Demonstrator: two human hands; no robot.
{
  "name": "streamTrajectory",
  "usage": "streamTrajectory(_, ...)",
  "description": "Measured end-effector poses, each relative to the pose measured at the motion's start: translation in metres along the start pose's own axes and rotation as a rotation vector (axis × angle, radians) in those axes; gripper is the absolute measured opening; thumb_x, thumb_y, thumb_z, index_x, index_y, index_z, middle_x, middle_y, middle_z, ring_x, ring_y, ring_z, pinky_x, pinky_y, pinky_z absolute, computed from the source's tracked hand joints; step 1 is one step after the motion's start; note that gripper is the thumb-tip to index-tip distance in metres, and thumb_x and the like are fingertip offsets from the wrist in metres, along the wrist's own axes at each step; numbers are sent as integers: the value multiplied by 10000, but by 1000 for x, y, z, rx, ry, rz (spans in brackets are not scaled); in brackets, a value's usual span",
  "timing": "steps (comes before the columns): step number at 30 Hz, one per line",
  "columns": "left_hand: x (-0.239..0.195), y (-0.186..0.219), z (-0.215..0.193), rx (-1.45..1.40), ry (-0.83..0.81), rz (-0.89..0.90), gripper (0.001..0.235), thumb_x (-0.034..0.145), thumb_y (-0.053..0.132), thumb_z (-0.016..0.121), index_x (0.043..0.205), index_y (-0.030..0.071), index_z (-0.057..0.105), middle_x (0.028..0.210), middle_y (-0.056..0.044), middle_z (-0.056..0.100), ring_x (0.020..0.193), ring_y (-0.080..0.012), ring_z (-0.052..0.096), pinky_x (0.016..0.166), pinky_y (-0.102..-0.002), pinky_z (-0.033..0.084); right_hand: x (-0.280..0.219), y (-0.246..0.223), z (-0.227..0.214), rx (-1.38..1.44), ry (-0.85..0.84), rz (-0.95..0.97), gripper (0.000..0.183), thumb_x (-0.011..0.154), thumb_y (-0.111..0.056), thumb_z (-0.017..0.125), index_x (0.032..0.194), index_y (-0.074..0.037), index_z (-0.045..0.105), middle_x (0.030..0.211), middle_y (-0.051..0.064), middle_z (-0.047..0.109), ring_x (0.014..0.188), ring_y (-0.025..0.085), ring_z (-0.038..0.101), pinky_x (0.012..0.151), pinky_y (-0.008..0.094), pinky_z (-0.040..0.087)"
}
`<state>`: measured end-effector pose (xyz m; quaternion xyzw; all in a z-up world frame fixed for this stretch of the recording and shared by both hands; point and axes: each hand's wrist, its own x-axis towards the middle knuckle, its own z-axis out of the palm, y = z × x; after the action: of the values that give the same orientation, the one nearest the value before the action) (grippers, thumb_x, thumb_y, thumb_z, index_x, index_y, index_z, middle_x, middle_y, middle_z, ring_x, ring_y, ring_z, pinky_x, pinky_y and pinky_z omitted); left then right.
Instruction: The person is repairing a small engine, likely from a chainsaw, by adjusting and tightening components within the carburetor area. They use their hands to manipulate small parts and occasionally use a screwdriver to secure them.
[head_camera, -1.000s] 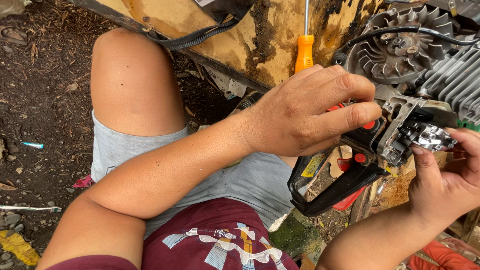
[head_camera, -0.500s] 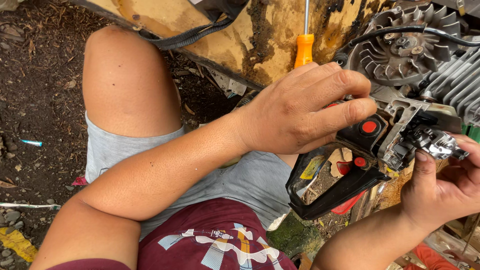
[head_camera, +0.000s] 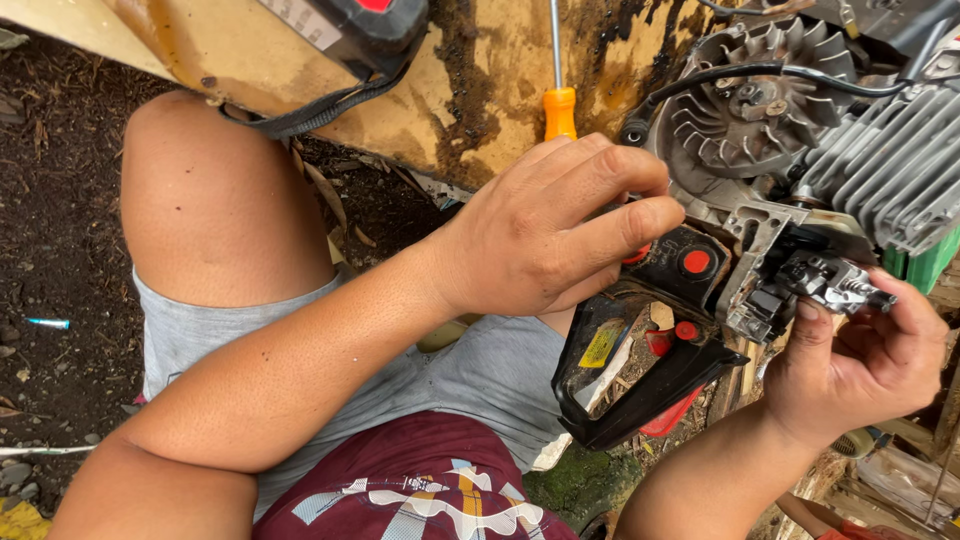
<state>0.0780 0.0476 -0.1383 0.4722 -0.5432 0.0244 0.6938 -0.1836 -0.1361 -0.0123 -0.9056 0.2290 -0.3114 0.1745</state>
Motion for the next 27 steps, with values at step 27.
streamTrajectory(27, 39, 55, 3, 53, -105, 143, 435, 924, 80, 712, 1337, 73, 574, 1260, -92, 556, 1103, -267, 592, 882, -380, 480, 20, -19, -6, -191, -201, -226, 354, 935, -50, 885, 1167, 21, 628, 1192, 140, 706, 1060, 253, 663, 962, 294, 513)
